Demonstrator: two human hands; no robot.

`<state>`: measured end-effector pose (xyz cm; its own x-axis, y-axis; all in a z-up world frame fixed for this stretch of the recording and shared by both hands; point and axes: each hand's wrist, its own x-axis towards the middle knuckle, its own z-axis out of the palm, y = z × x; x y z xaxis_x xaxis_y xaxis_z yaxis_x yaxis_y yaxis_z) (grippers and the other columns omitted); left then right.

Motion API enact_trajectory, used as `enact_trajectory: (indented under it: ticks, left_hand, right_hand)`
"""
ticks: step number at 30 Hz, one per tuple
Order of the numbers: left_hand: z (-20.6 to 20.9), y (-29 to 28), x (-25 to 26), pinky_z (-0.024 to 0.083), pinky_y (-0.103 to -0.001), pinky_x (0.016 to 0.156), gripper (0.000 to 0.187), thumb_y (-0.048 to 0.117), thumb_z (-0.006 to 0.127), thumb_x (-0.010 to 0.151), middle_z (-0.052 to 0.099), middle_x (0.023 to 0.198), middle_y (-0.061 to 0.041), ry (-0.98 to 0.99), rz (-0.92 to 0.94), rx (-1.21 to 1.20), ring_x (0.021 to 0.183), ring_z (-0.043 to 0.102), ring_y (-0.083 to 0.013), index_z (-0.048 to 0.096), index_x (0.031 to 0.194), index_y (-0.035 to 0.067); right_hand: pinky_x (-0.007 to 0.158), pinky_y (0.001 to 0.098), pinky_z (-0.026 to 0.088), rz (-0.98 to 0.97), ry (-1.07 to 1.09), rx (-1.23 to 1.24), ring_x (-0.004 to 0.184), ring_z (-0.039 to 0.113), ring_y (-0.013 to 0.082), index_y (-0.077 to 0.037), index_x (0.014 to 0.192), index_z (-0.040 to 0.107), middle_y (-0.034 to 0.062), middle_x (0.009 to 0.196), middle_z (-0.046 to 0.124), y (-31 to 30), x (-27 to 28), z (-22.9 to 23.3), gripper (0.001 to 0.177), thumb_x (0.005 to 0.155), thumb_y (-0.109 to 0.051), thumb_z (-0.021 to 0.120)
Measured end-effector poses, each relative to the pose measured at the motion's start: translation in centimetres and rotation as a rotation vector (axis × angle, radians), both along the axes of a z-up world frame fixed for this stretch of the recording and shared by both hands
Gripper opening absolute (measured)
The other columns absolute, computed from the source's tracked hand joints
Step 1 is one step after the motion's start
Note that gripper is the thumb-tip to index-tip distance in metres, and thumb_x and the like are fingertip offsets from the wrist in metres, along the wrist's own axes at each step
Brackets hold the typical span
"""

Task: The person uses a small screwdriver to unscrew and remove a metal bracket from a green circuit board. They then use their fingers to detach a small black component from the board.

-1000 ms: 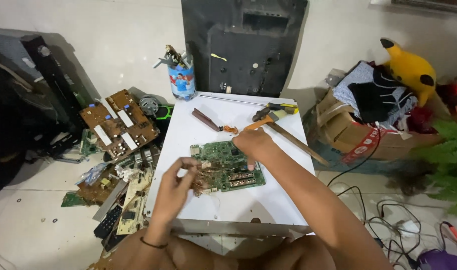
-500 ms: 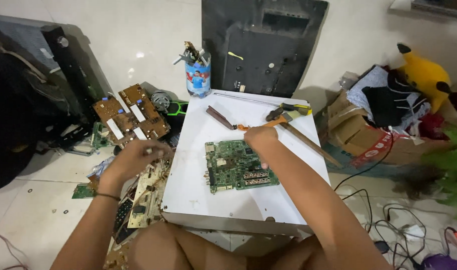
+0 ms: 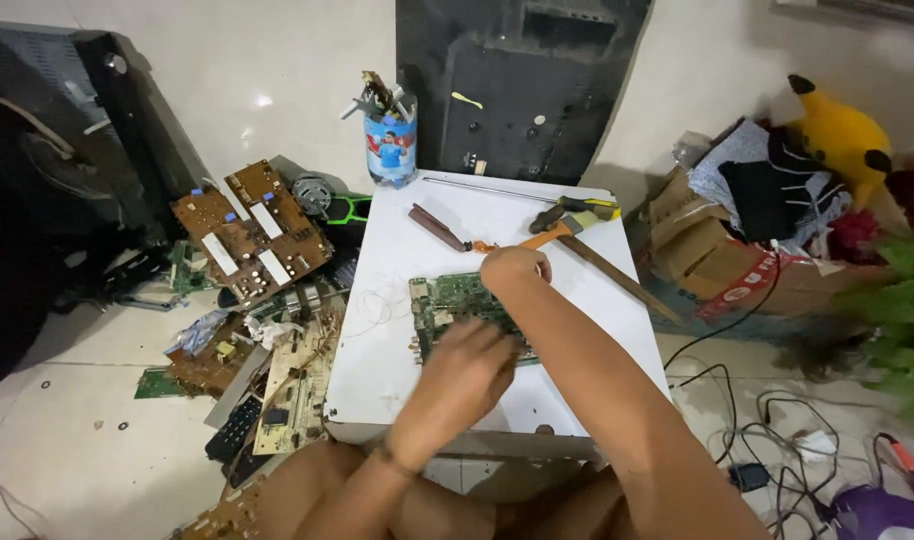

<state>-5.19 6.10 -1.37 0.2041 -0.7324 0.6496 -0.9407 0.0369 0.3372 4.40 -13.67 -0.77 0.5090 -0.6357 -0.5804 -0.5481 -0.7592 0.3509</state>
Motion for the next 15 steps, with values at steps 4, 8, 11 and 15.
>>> enact_trajectory:
  ticks: [4, 8, 11, 15]
  left_hand:
    - [-0.6, -3.2, -0.2, 0.052, -0.045, 0.086, 0.016, 0.000, 0.064, 0.091, 0.069, 0.096, -0.017, -0.119, 0.072, 0.150, 0.097, 0.067, -0.0355, 0.076, 0.100, 0.004]
    - [-1.7, -4.3, 0.3, 0.054, -0.052, 0.086, 0.018, 0.000, 0.062, 0.094, 0.070, 0.104, -0.021, -0.183, 0.062, 0.238, 0.101, 0.068, -0.0409, 0.077, 0.104, 0.001]
    - [-0.3, -4.2, 0.5, 0.054, -0.050, 0.088, 0.019, 0.003, 0.061, 0.097, 0.069, 0.107, -0.020, -0.118, 0.020, 0.283, 0.105, 0.067, -0.0417, 0.077, 0.107, 0.001]
    - [-1.9, -4.2, 1.4, 0.054, -0.041, 0.086, 0.025, 0.005, 0.054, 0.100, 0.064, 0.111, -0.020, 0.007, -0.034, 0.376, 0.105, 0.065, -0.0413, 0.077, 0.109, 0.004]
  right_hand:
    - [0.072, 0.0479, 0.044, -0.050, 0.053, -0.043, 0.104, 0.064, 0.0324, -0.005, 0.141, 0.063, 0.0173, 0.127, 0.067, 1.8, -1.0, 2.7, 0.044, 0.100, -0.005, 0.049]
    - [0.070, 0.0477, 0.043, -0.003, -0.068, 0.002, 0.097, 0.062, 0.0336, -0.005, 0.125, 0.068, 0.0158, 0.112, 0.067, 0.6, -1.4, 1.8, 0.032, 0.101, -0.005, 0.047]
    - [0.067, 0.0452, 0.050, 0.348, -0.155, 0.042, 0.084, 0.066, 0.0307, -0.009, 0.099, 0.070, 0.0108, 0.089, 0.068, -4.9, -1.5, -1.6, 0.024, 0.083, -0.027, 0.072]
    - [0.088, 0.0546, 0.058, 0.384, -0.465, 0.378, 0.108, 0.071, 0.0413, -0.008, 0.114, 0.076, 0.0227, 0.111, 0.075, -4.0, -5.0, 7.8, 0.061, 0.076, -0.054, 0.089]
